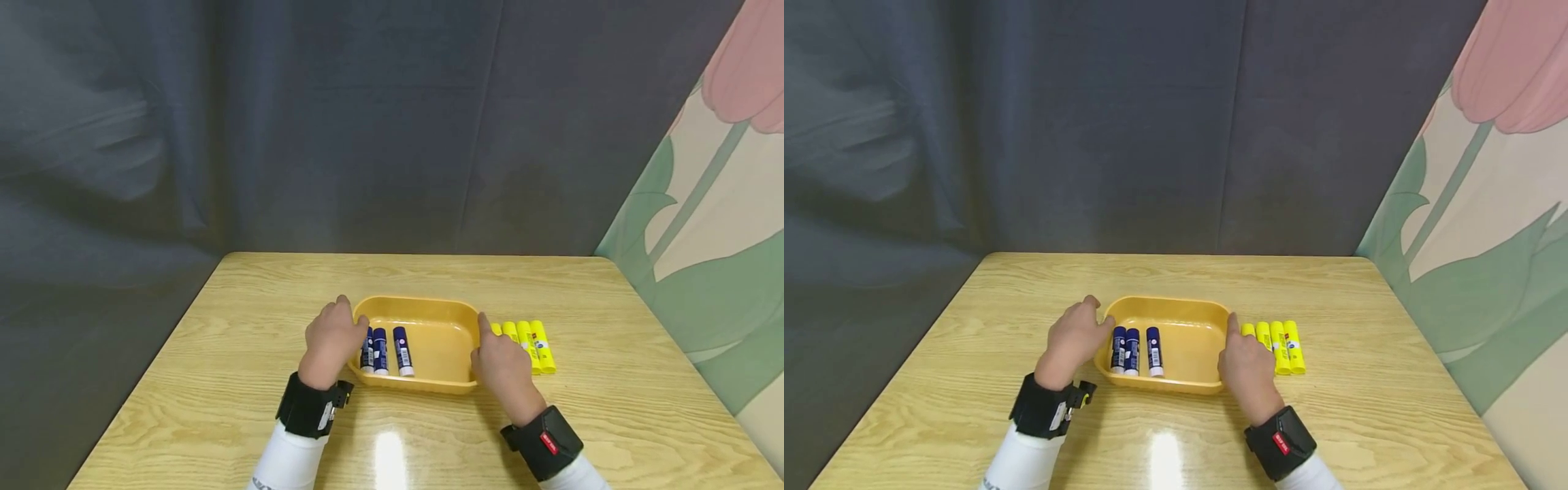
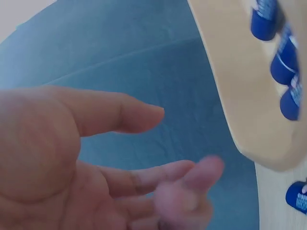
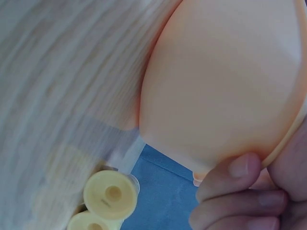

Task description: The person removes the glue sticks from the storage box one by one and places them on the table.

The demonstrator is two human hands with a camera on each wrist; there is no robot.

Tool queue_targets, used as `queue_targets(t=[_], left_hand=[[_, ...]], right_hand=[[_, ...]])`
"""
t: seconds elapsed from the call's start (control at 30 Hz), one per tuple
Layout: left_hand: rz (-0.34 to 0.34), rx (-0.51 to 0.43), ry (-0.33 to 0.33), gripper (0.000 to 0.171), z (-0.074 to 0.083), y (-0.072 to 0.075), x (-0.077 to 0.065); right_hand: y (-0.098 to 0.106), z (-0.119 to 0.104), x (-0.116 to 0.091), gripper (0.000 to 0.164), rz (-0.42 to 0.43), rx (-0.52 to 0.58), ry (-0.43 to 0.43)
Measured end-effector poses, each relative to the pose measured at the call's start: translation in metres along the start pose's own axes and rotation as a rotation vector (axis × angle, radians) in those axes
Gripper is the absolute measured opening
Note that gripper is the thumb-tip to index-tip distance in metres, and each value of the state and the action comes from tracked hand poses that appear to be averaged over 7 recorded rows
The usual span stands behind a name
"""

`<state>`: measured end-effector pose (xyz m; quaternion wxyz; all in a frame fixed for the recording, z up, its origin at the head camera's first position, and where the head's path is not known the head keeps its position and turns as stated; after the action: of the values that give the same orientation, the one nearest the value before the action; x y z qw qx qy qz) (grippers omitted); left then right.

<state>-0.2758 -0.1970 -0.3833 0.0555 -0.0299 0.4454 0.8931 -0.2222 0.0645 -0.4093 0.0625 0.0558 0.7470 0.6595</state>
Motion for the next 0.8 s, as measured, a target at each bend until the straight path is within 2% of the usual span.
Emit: queue_targets(t=[0.13, 0.23, 0.37, 0.53, 0.63, 0.8], left_hand=[[0.000, -0.034, -0.029, 0.043, 0.005, -0.003, -0.005], [-0.002, -0.035, -0.077, 0.036, 0.011, -0.011, -0.007], [-0.034, -0.009, -0.126, 0.027, 0.021, -0.025, -0.009], [-0.084, 0.050, -0.146, 0.025, 0.032, -0.041, -0.008], [-0.086, 0.087, -0.157, 0.029, 0.035, -0.050, -0.007], [-0.077, 0.106, -0.170, 0.048, 0.035, -0.062, -0.005]], right_hand=[[-0.001, -0.001, 0.000, 0.063, -0.011, 0.001, -0.001], [0.000, -0.002, 0.000, 0.063, -0.005, -0.006, -0.004], [0.000, -0.001, -0.001, 0.062, 0.013, -0.012, 0.003], [0.000, -0.001, -0.001, 0.062, 0.018, -0.006, 0.009], [0.000, -0.001, -0.001, 0.061, 0.018, -0.006, 0.008], [-0.001, -0.002, -0.002, 0.061, 0.020, -0.005, 0.001]])
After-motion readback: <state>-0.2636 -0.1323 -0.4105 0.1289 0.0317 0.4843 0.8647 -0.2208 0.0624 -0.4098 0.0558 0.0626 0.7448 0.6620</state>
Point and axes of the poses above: each hand's wrist, its own x-axis towards the middle knuckle, its own y-axis out of the back of the hand, z = x × y, the point moved 1 cm from there along x, towards the middle knuckle, and after that the axes turned 4 degrees about -x, right-handed, at the moved point
